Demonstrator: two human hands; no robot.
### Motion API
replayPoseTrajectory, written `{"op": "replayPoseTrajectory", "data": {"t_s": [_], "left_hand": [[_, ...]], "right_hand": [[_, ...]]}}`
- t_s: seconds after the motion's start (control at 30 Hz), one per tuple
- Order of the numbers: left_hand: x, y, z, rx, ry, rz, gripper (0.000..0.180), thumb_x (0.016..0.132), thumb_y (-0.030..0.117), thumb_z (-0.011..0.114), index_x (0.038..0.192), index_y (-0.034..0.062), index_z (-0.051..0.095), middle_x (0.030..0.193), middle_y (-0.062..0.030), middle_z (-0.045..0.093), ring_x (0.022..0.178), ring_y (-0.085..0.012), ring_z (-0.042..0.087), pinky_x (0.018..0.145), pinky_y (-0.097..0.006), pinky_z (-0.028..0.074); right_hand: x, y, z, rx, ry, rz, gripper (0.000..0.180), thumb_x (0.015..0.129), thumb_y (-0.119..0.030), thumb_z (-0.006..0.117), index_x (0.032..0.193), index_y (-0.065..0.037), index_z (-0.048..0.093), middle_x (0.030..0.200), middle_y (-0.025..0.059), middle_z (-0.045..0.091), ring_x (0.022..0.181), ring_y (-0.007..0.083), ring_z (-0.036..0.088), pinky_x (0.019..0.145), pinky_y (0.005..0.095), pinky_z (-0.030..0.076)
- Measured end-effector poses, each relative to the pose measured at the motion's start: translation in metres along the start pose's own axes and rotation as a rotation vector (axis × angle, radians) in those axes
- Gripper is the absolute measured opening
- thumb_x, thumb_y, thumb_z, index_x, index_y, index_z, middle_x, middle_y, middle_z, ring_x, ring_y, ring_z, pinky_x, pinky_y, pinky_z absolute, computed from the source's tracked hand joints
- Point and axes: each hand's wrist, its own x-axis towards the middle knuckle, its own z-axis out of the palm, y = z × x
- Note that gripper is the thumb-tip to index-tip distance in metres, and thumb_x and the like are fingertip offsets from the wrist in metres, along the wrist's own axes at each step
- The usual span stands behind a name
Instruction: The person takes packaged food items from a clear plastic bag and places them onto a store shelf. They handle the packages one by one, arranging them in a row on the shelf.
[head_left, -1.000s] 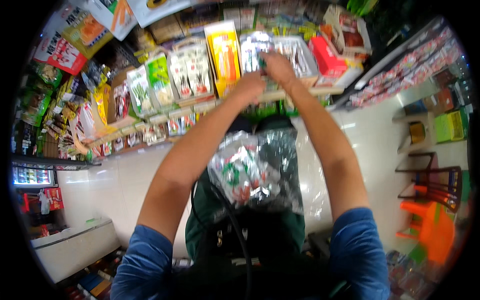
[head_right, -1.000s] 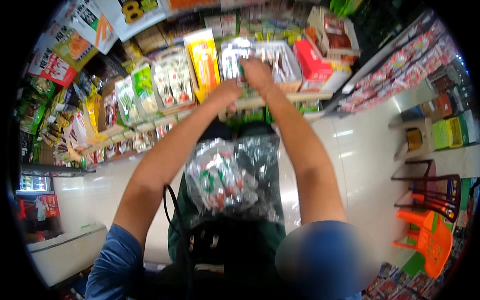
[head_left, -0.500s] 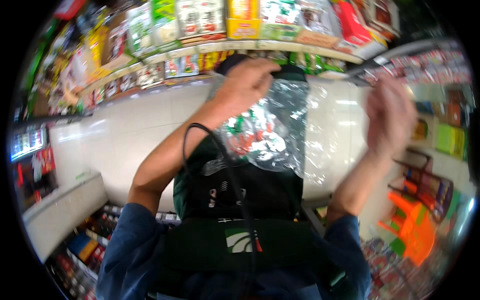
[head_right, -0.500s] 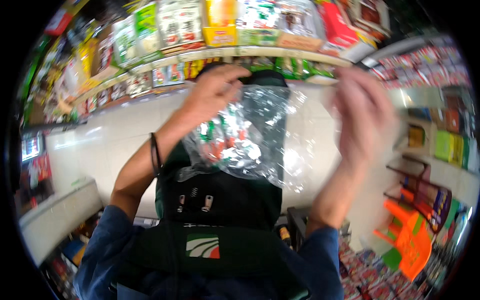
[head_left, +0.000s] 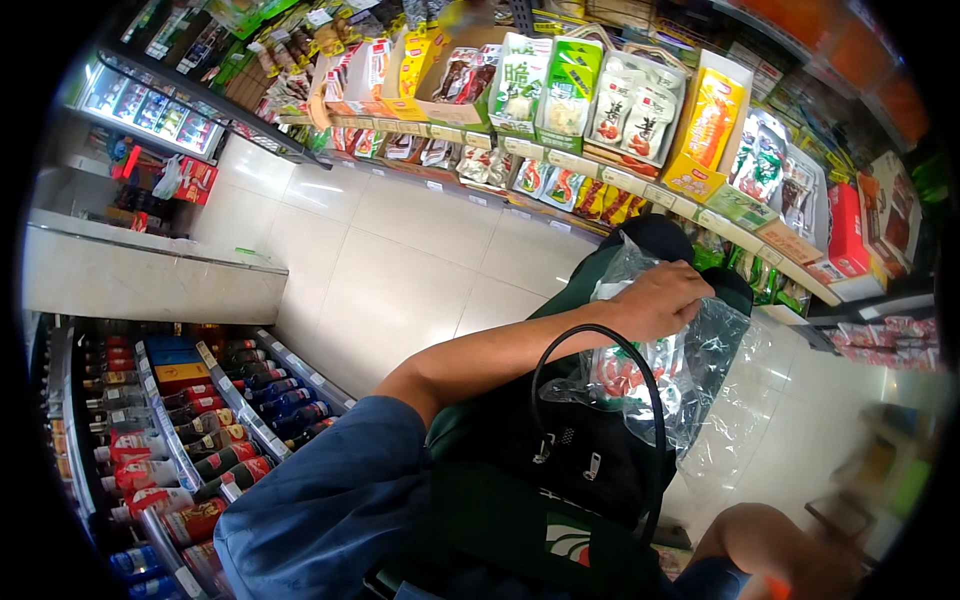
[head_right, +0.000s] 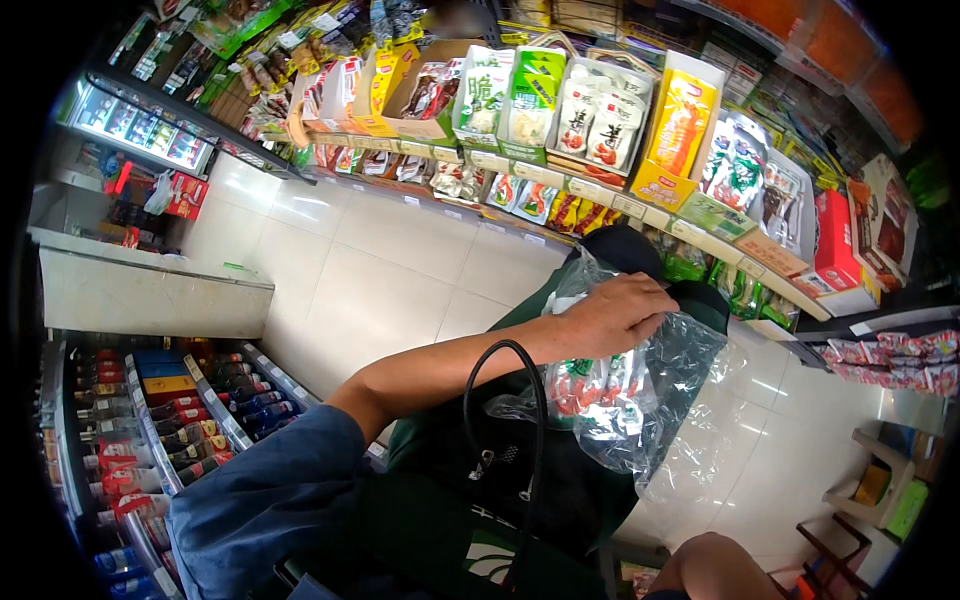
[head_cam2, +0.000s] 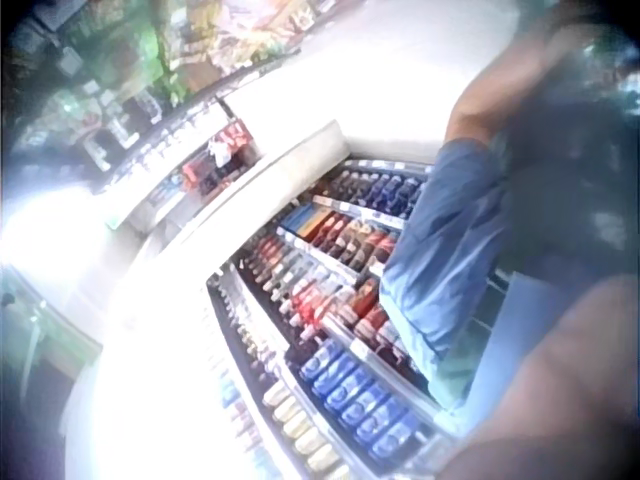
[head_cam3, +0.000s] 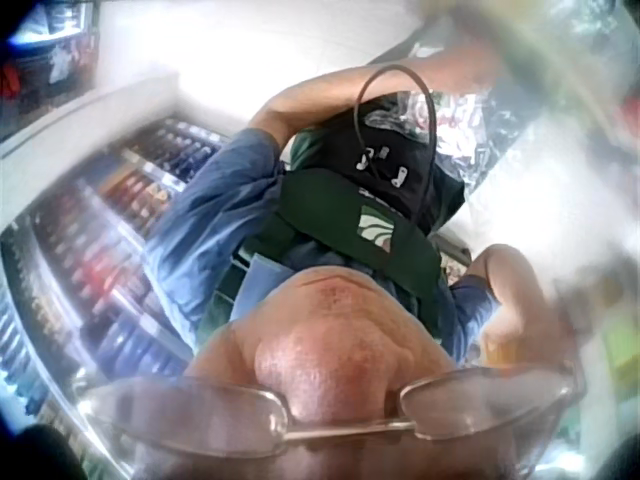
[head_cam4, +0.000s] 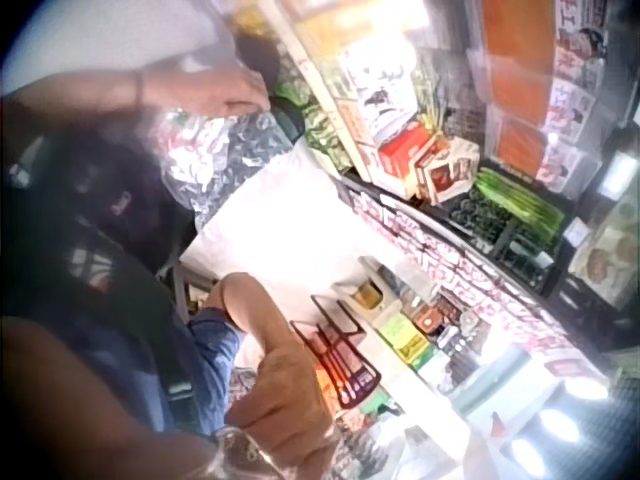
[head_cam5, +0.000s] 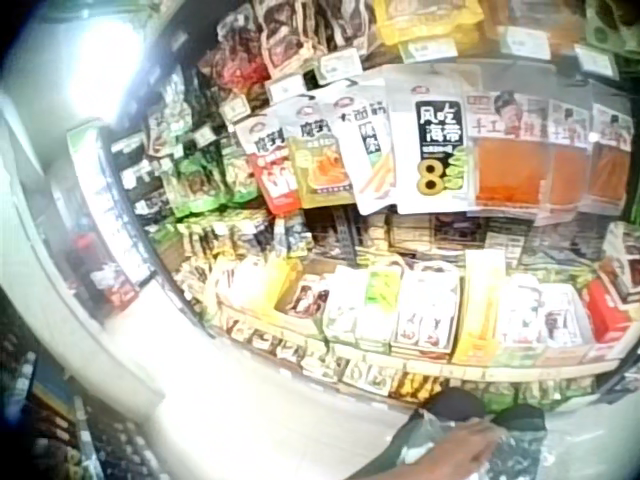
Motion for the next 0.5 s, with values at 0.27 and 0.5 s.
{"op": "replayPoseTrajectory", "data": {"t_s": [0.27, 0.5], "left_hand": [[-0.001, -0.003, -0.001, -0.022, -0.015, 0.024, 0.02, 0.093, 0.007, 0.067, 0.112, 0.0013, 0.07, 0.107, -0.0177, 0.068, 0.11, -0.0365, 0.063, 0.097, -0.047, 0.049], [-0.003, -0.002, -0.003, 0.002, -0.006, 0.028, 0.019, 0.092, 0.005, 0.067, 0.111, 0.0015, 0.069, 0.101, -0.0158, 0.068, 0.104, -0.0363, 0.063, 0.093, -0.047, 0.05]], "right_hand": [[0.001, -0.007, 0.0, 0.069, -0.062, 0.015, 0.025, 0.102, -0.018, 0.049, 0.078, -0.008, 0.048, 0.065, 0.0203, 0.06, 0.062, 0.0329, 0.067, 0.056, 0.0403, 0.058], [-0.001, -0.006, 0.001, 0.107, -0.006, -0.023, 0.033, 0.105, -0.022, 0.044, 0.073, -0.011, 0.041, 0.063, 0.0233, 0.058, 0.06, 0.0358, 0.068, 0.053, 0.0424, 0.059]]}}
